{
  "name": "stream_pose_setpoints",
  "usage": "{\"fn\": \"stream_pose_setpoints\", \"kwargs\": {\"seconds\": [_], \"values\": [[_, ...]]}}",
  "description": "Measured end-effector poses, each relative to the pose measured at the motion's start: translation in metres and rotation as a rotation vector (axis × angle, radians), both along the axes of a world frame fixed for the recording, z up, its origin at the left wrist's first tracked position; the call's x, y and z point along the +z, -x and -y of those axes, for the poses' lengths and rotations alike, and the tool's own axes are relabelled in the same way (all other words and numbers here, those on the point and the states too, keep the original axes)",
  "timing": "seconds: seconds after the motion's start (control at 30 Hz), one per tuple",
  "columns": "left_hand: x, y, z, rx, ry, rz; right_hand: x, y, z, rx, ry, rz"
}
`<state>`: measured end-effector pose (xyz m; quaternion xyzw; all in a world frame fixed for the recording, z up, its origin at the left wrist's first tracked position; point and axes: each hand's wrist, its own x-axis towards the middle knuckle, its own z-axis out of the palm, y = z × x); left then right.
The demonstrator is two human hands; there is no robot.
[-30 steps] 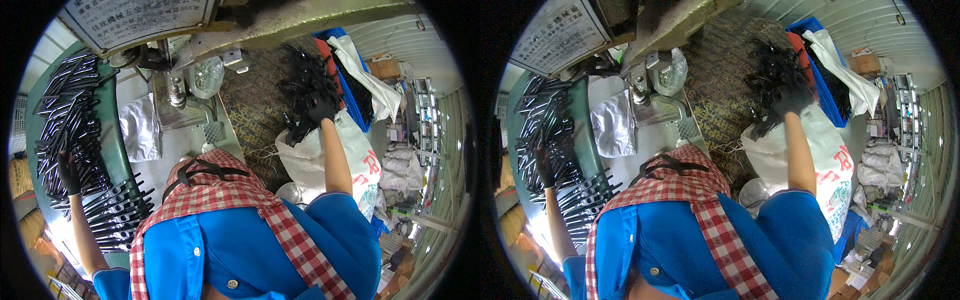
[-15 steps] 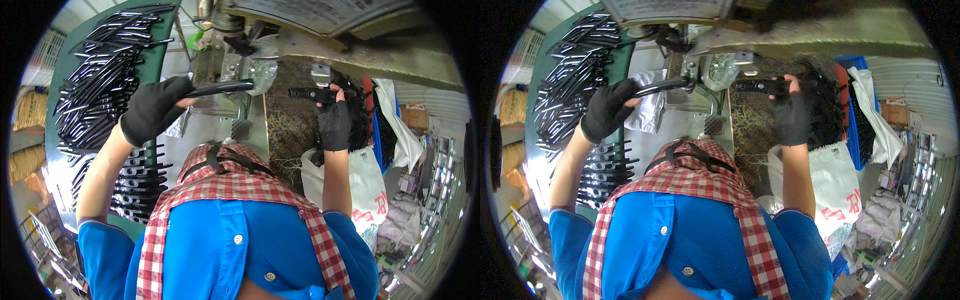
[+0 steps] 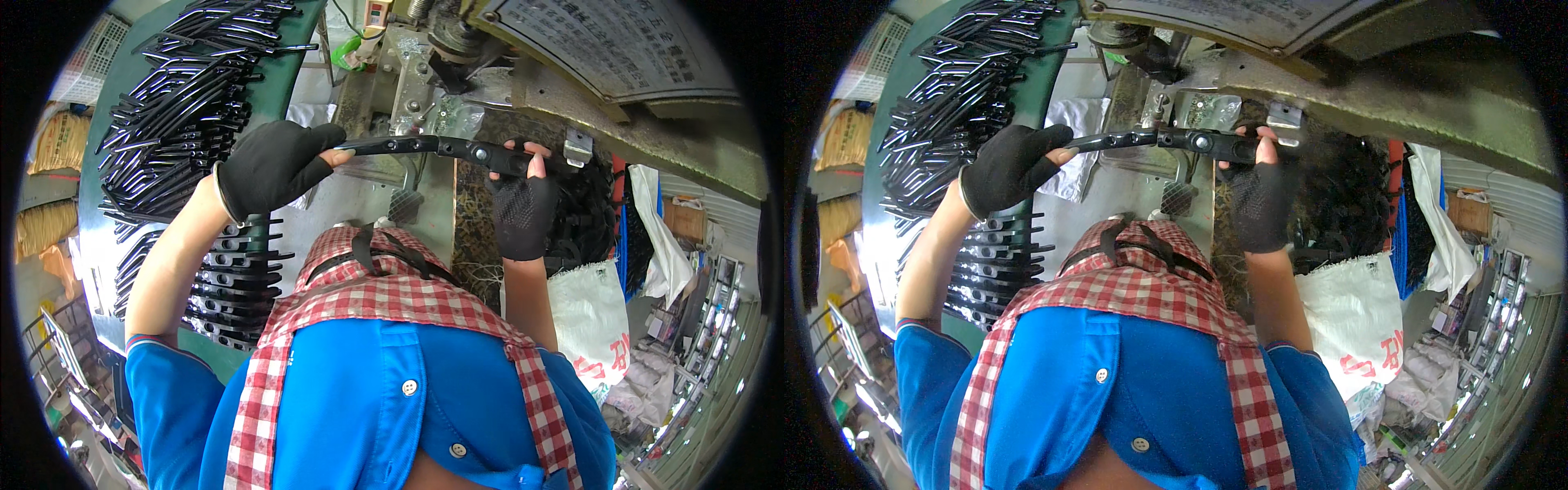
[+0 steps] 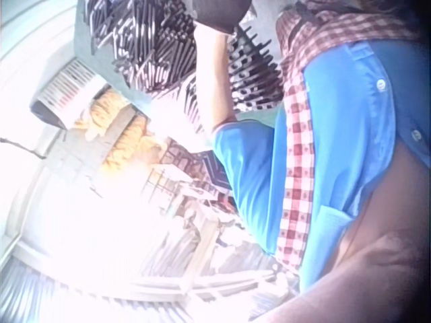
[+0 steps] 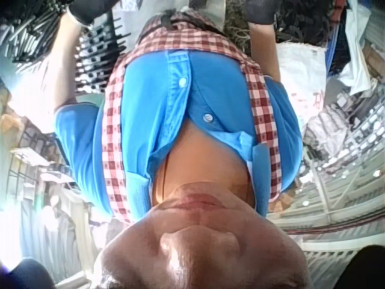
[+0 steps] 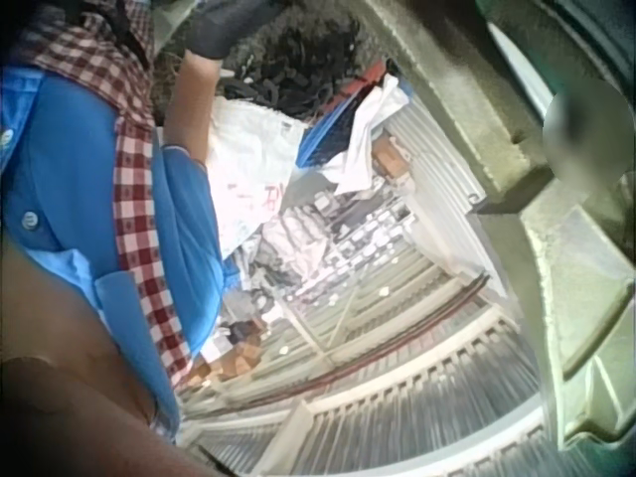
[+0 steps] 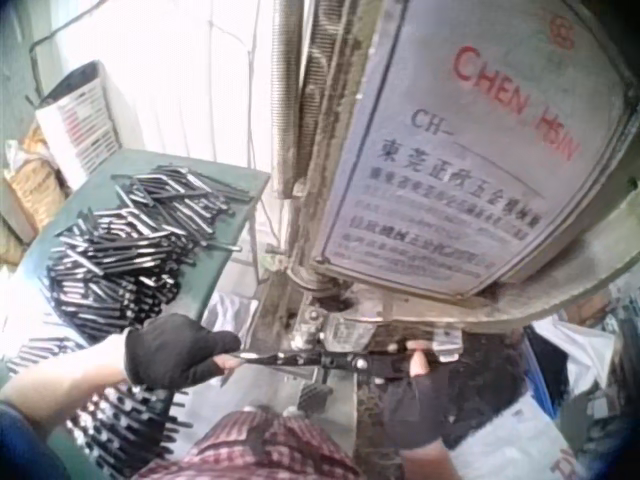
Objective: The person repeatedly picks up black metal rods from a tray and bends them using a manual bending machine. The person places each bent rod into a white sack on the floor. The task is performed continuously throughout the clip.
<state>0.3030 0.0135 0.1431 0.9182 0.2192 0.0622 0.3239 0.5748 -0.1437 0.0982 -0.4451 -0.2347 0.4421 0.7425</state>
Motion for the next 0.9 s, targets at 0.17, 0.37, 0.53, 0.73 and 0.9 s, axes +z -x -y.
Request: {"fn": "stream_pose_setpoints", "kwargs": {"seconds": [0.17, 0.37, 0.53, 0.73, 0.9], "values": [[0.000, 0.001, -0.004, -0.028, 0.150, -0.039, 0.005, 0.011, -0.004, -0.017, 0.105, 0.043], [-0.013, -0.005, 0.003, -0.030, -0.144, 0.019, -0.006, 0.014, -0.020, 0.142, 0.206, -0.034], [-0.021, -0.007, -0.001, -0.011, -0.293, -0.093, -0.006, 0.022, -0.019, 0.234, 0.382, -0.183], [-0.032, -0.010, -0.005, -0.079, -0.079, -0.032, 0.000, 0.036, -0.021, 0.061, 0.362, -0.043], [-0.032, -0.018, -0.009, -0.071, -0.118, 0.016, -0.005, 0.023, -0.029, 0.055, 0.283, 0.133]]}}
